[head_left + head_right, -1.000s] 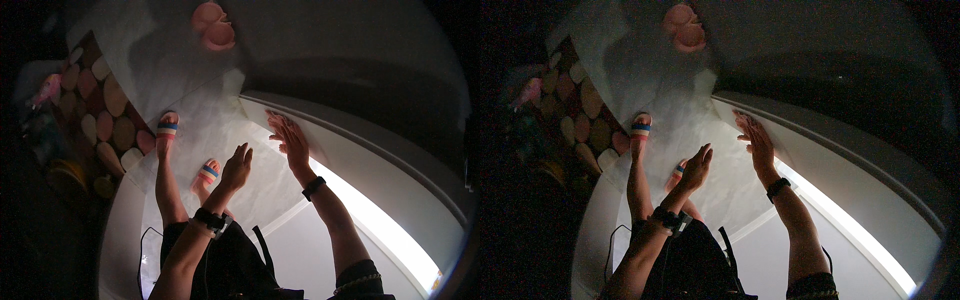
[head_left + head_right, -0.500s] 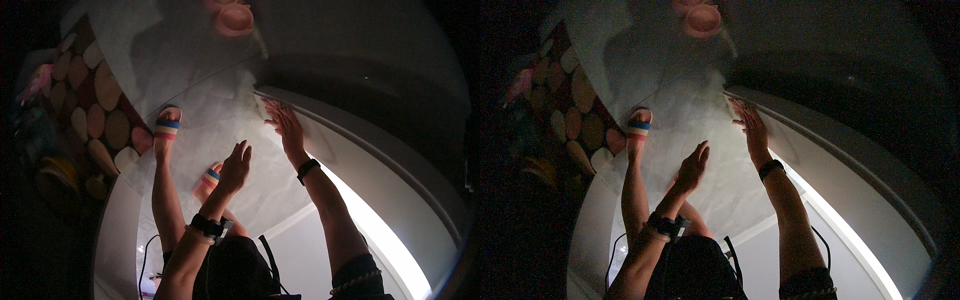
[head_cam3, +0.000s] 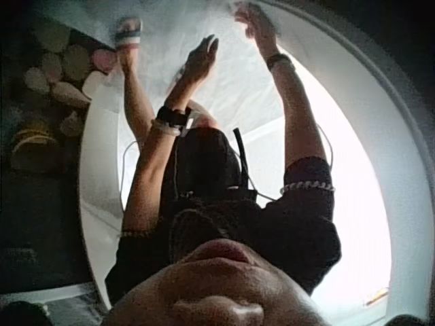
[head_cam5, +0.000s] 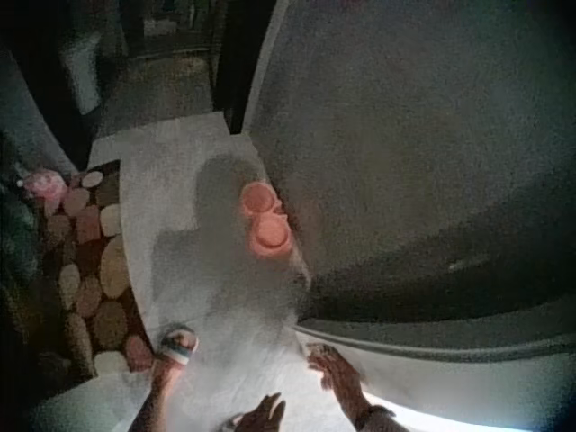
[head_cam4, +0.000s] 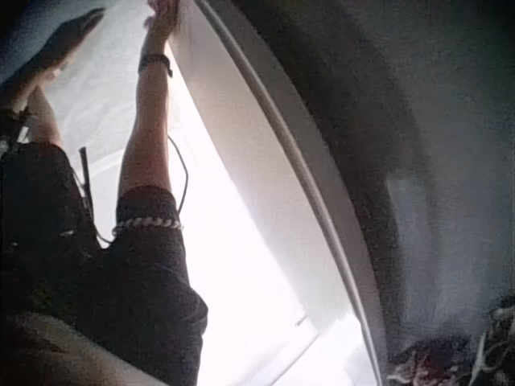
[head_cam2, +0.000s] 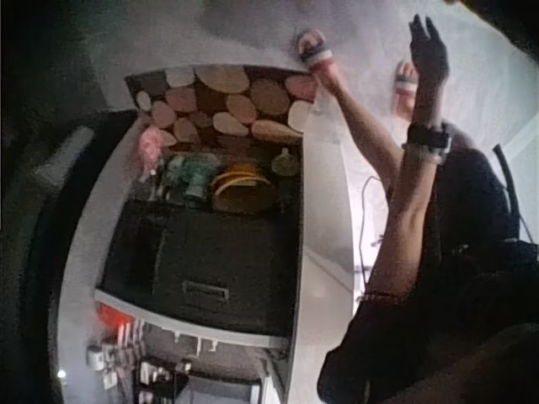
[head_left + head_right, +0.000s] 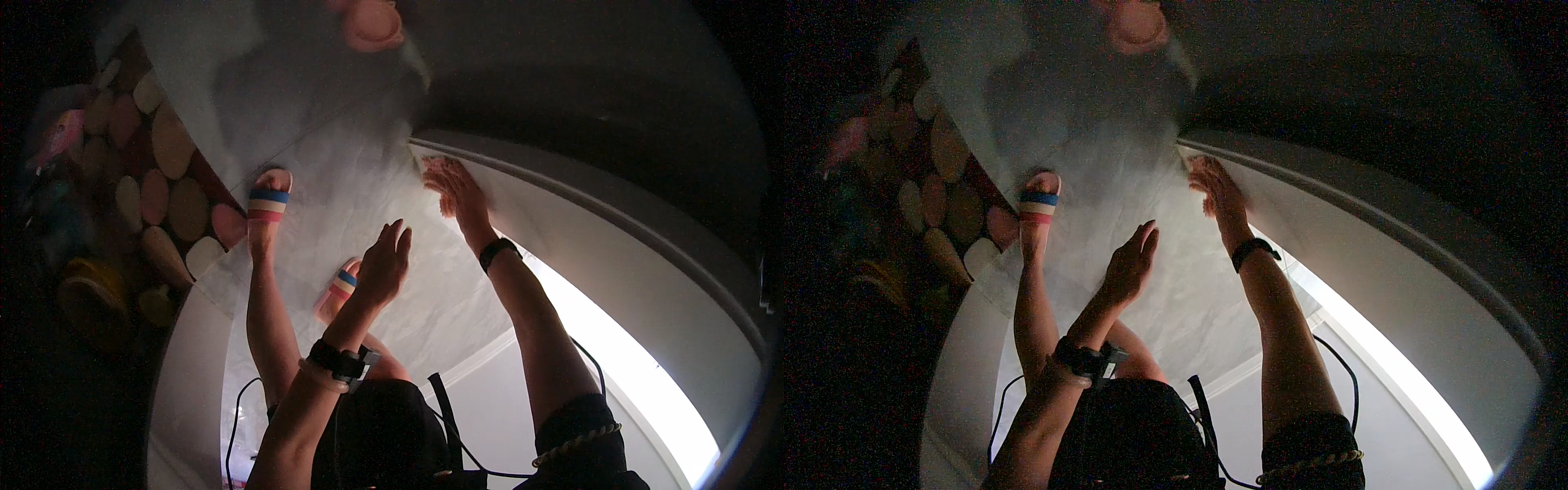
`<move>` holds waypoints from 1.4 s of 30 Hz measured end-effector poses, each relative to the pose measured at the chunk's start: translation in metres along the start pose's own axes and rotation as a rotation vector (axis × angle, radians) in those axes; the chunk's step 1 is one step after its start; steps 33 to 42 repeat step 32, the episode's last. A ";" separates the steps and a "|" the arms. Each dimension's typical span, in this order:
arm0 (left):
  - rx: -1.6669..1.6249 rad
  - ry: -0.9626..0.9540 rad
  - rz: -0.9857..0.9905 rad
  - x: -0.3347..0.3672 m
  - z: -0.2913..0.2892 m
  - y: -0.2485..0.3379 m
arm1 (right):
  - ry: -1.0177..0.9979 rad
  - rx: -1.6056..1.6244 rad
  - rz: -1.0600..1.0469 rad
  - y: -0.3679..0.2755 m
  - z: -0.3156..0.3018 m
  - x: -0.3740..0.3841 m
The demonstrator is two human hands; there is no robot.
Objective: The person washes a cloth in a bathroom sink and then wipes the edge of a white wall or doorframe by hand.
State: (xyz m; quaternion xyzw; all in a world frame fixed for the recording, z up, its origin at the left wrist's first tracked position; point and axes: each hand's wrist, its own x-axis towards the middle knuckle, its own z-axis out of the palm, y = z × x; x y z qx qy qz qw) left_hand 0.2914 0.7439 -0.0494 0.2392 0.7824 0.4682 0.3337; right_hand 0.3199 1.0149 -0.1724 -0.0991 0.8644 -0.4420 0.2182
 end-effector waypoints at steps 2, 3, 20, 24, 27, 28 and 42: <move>-0.126 -0.029 -0.163 0.006 -0.010 0.013 | 0.150 0.516 -0.059 0.008 0.001 -0.015; -0.234 -0.054 -0.334 0.006 -0.018 0.016 | 0.154 0.477 -0.007 -0.001 0.007 -0.015; -0.314 0.026 -0.010 -0.024 -0.079 0.098 | 0.508 1.040 0.353 -0.324 -0.085 0.015; -0.272 0.076 0.163 -0.013 -0.086 0.116 | 0.544 0.498 0.359 -0.366 -0.092 0.003; -0.327 0.002 0.282 -0.012 -0.066 0.113 | 0.541 0.372 0.382 -0.349 -0.079 -0.022; -0.444 -0.070 0.319 -0.011 -0.058 0.117 | 0.425 -0.359 0.342 -0.339 -0.076 -0.035; -0.309 0.178 0.721 -0.010 -0.040 0.107 | 0.102 -1.974 0.286 -0.365 -0.066 -0.039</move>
